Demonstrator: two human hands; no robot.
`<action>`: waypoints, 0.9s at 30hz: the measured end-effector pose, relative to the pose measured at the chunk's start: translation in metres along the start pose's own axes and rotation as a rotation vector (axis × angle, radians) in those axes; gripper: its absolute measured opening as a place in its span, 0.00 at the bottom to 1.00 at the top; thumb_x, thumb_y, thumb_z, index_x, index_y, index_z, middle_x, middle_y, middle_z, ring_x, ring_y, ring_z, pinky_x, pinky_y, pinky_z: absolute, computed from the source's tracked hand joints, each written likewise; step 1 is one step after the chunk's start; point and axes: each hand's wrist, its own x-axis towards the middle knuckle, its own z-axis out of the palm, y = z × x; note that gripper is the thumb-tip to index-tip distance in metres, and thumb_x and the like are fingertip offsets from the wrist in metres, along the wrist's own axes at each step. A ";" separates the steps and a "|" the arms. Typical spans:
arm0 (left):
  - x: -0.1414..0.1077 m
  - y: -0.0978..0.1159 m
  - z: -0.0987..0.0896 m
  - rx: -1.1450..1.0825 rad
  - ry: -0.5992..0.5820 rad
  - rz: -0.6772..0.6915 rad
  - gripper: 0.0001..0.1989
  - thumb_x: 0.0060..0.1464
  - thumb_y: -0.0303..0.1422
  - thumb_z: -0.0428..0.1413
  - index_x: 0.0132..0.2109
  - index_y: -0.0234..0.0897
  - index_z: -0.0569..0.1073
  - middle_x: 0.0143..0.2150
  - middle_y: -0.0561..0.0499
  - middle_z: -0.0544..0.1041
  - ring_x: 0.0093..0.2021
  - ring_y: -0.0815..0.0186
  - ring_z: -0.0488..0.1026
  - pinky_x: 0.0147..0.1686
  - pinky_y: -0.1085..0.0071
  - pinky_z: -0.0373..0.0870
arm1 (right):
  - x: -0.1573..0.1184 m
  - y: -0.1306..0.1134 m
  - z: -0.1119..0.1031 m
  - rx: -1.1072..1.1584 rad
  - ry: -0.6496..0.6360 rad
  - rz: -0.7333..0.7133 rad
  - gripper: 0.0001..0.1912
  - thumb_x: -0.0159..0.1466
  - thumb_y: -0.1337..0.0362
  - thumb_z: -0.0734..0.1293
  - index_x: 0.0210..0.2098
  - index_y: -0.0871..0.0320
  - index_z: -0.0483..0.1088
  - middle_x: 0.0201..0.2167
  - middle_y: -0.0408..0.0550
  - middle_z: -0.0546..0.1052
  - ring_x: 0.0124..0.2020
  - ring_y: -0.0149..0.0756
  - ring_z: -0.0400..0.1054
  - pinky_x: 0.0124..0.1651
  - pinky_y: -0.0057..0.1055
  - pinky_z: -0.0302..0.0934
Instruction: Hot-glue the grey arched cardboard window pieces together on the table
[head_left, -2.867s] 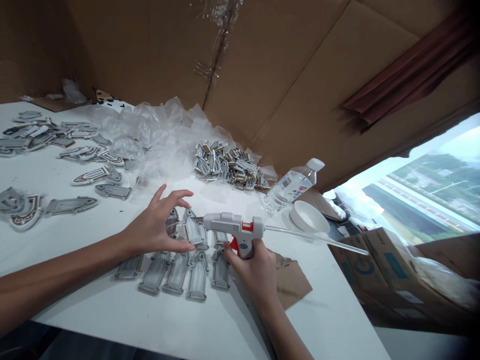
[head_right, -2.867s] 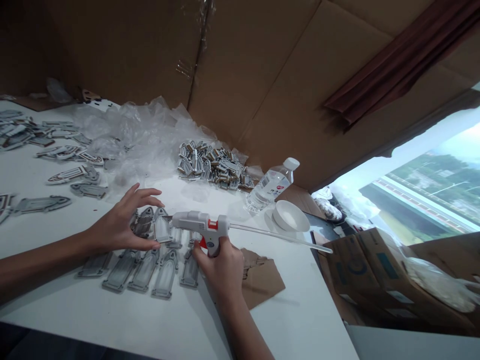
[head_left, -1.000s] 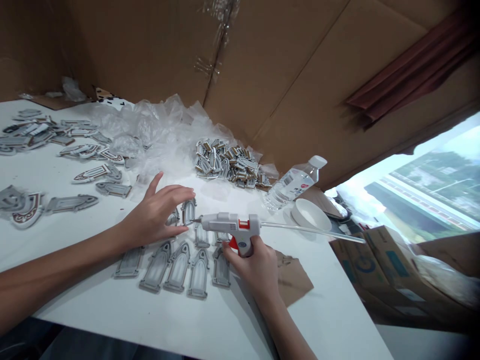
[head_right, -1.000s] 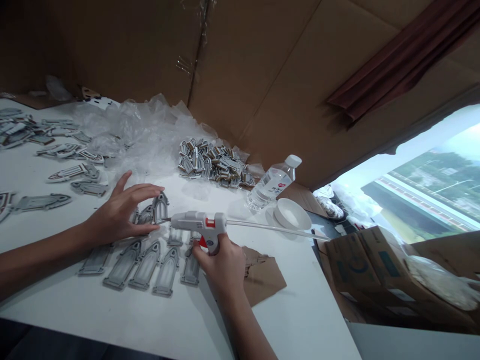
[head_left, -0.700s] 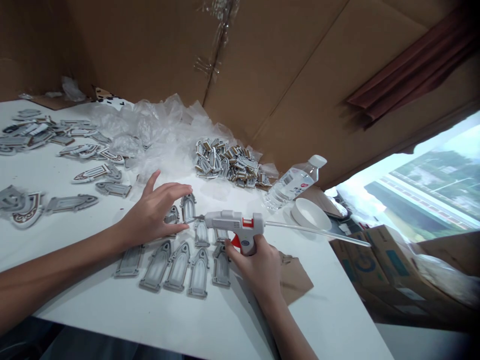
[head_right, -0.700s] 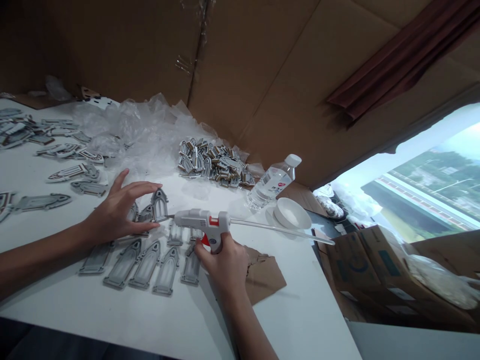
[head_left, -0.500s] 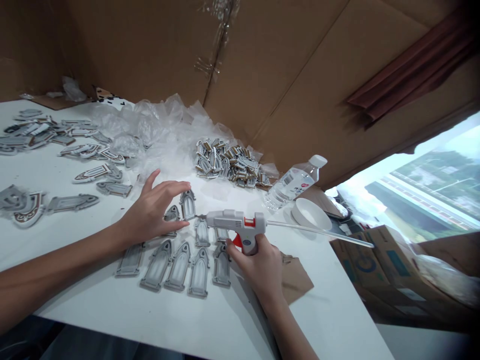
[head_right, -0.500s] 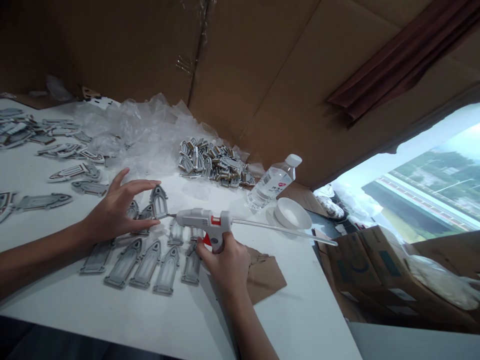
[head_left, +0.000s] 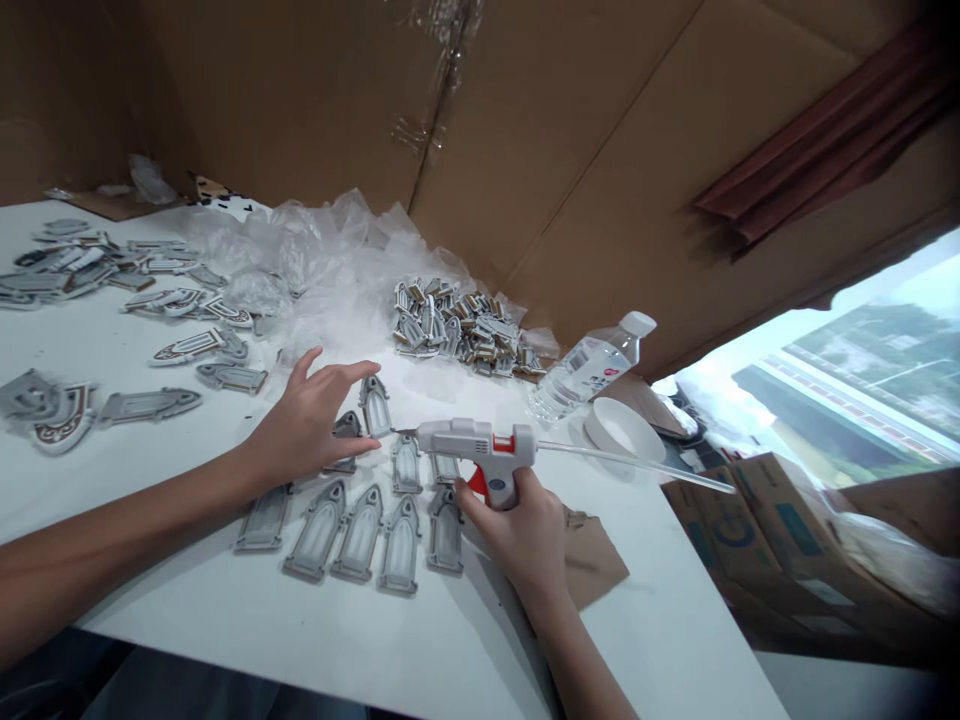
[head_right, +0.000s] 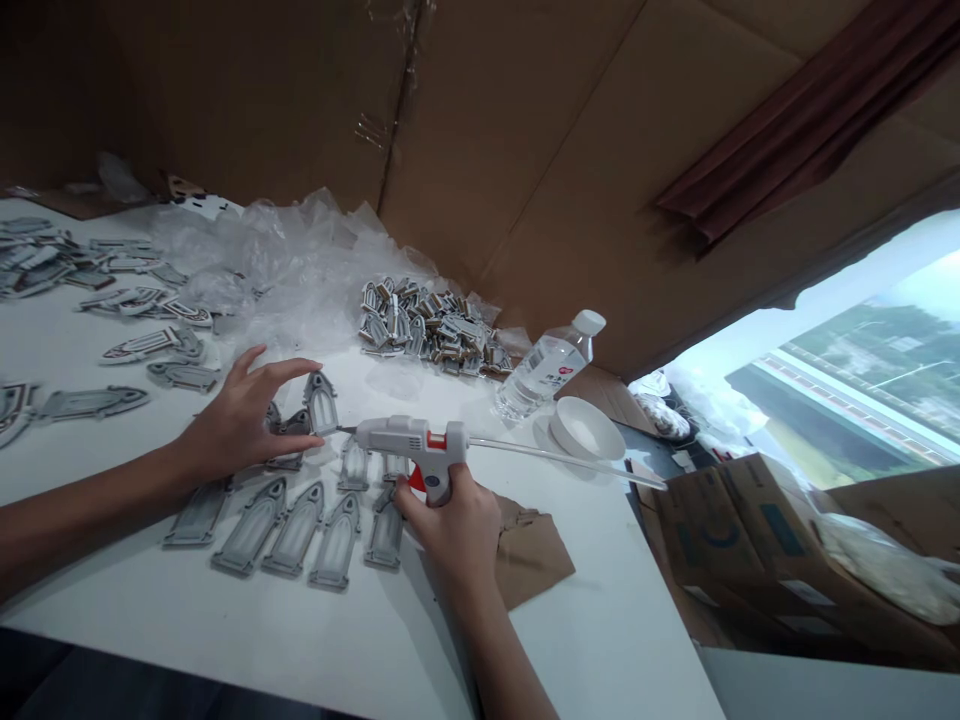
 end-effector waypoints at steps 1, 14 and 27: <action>-0.001 -0.001 0.002 -0.007 -0.031 -0.015 0.35 0.54 0.42 0.60 0.63 0.39 0.52 0.59 0.39 0.70 0.53 0.55 0.72 0.66 0.48 0.41 | 0.000 -0.001 -0.001 -0.001 0.003 0.009 0.19 0.51 0.49 0.67 0.20 0.53 0.55 0.12 0.37 0.62 0.15 0.30 0.57 0.21 0.27 0.51; -0.001 -0.002 0.009 -0.282 -0.466 -0.192 0.41 0.51 0.50 0.59 0.65 0.43 0.50 0.59 0.42 0.70 0.62 0.54 0.64 0.65 0.44 0.31 | 0.002 -0.003 -0.005 0.003 -0.003 0.077 0.21 0.51 0.49 0.68 0.21 0.52 0.53 0.13 0.37 0.63 0.16 0.31 0.56 0.22 0.27 0.51; 0.007 -0.013 -0.020 -0.261 -0.638 -0.196 0.45 0.40 0.33 0.62 0.65 0.41 0.55 0.56 0.44 0.68 0.58 0.49 0.65 0.55 0.59 0.65 | 0.003 -0.005 -0.007 0.011 -0.025 0.104 0.20 0.50 0.48 0.68 0.21 0.53 0.54 0.13 0.37 0.63 0.17 0.31 0.57 0.23 0.28 0.51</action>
